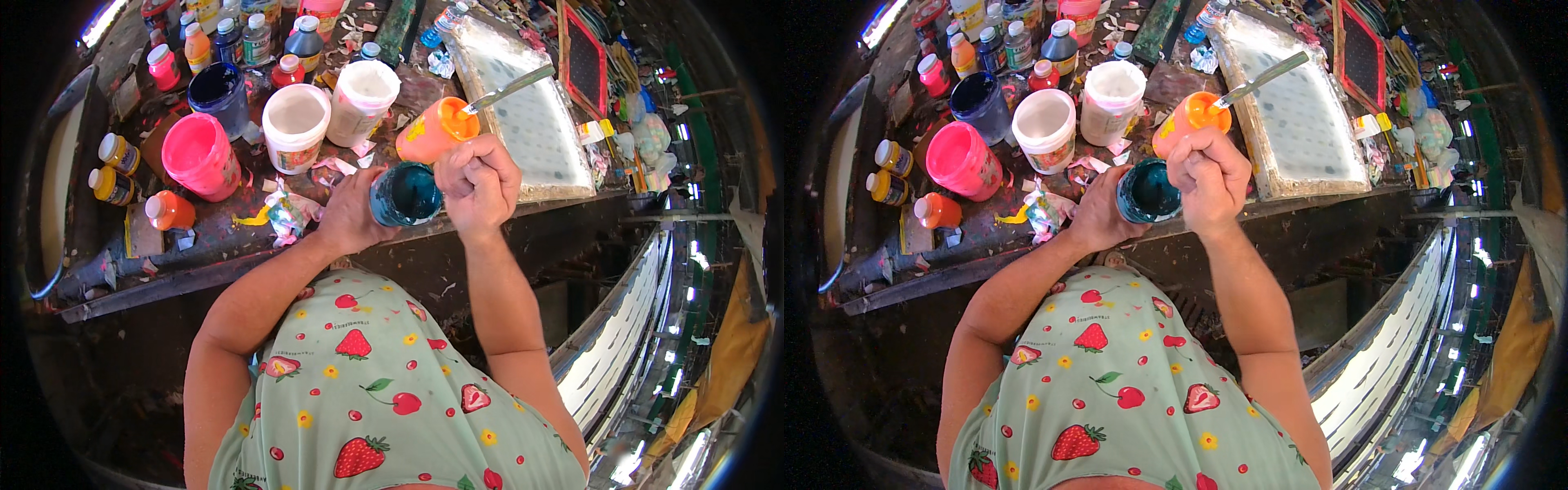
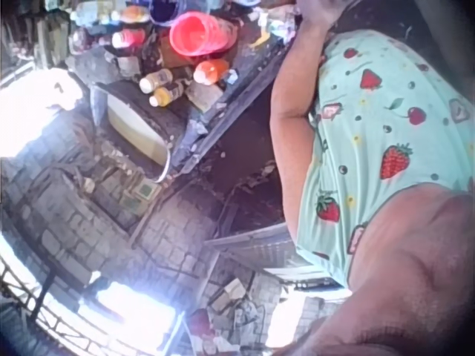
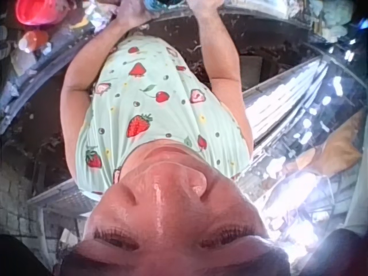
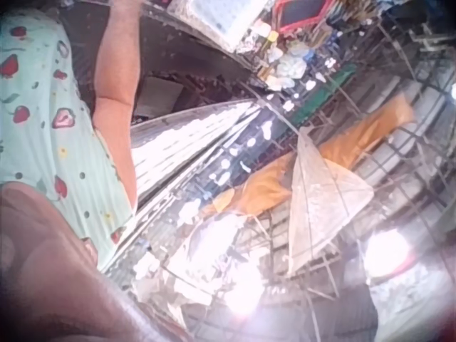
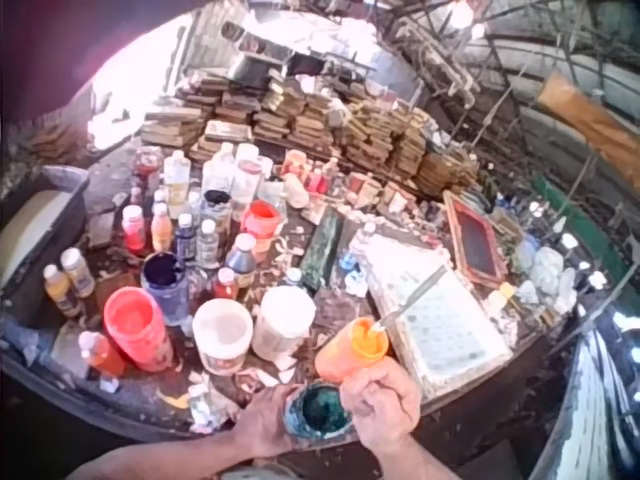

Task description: The person mixes green ink in a small container using a stick, then pours the ink onto a screen printing frame and spreads it evenly with a squeegee. The person handles the frame and tools on a cluttered workbench.

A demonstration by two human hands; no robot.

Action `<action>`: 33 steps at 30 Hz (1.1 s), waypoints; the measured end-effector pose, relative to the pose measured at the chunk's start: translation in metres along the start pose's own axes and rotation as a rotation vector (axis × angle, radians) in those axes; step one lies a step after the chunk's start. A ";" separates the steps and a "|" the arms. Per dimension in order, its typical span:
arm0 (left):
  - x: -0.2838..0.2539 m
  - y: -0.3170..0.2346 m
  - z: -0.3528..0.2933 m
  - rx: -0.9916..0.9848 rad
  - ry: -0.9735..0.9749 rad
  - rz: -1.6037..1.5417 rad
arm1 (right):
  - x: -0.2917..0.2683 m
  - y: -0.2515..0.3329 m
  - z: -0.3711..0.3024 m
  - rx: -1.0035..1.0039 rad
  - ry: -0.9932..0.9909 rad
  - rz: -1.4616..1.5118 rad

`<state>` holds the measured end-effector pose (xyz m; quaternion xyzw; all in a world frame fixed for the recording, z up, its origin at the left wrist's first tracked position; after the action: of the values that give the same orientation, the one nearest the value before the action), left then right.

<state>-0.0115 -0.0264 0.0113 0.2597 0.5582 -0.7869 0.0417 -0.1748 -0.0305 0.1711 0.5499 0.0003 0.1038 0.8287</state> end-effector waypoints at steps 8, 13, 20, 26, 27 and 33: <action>0.001 0.004 -0.001 0.019 0.006 0.003 | -0.001 0.014 -0.006 0.186 0.170 -0.116; 0.000 0.004 -0.001 0.006 -0.001 -0.020 | 0.017 -0.021 -0.013 0.001 0.018 0.232; -0.003 -0.001 0.001 0.039 0.020 0.043 | -0.002 0.003 0.004 0.018 0.075 0.123; 0.000 0.002 -0.001 0.079 0.014 0.051 | -0.002 -0.001 -0.022 0.327 0.229 0.227; -0.001 0.001 0.000 0.078 0.008 0.057 | -0.008 0.008 -0.016 0.270 0.219 0.202; 0.000 0.003 0.000 0.079 -0.002 0.065 | 0.010 -0.007 -0.014 0.027 0.055 0.215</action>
<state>-0.0104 -0.0279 0.0092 0.2782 0.5179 -0.8069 0.0576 -0.1657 -0.0189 0.1599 0.5550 -0.0347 0.2069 0.8049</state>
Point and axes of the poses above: each hand's wrist, its own z-axis towards the middle knuckle, its own x-axis out of the palm, y = z × x, the point moved 3 cm from there along z, towards the middle knuckle, and after that the axes turned 2 degrees about x, right-handed, at the moved point
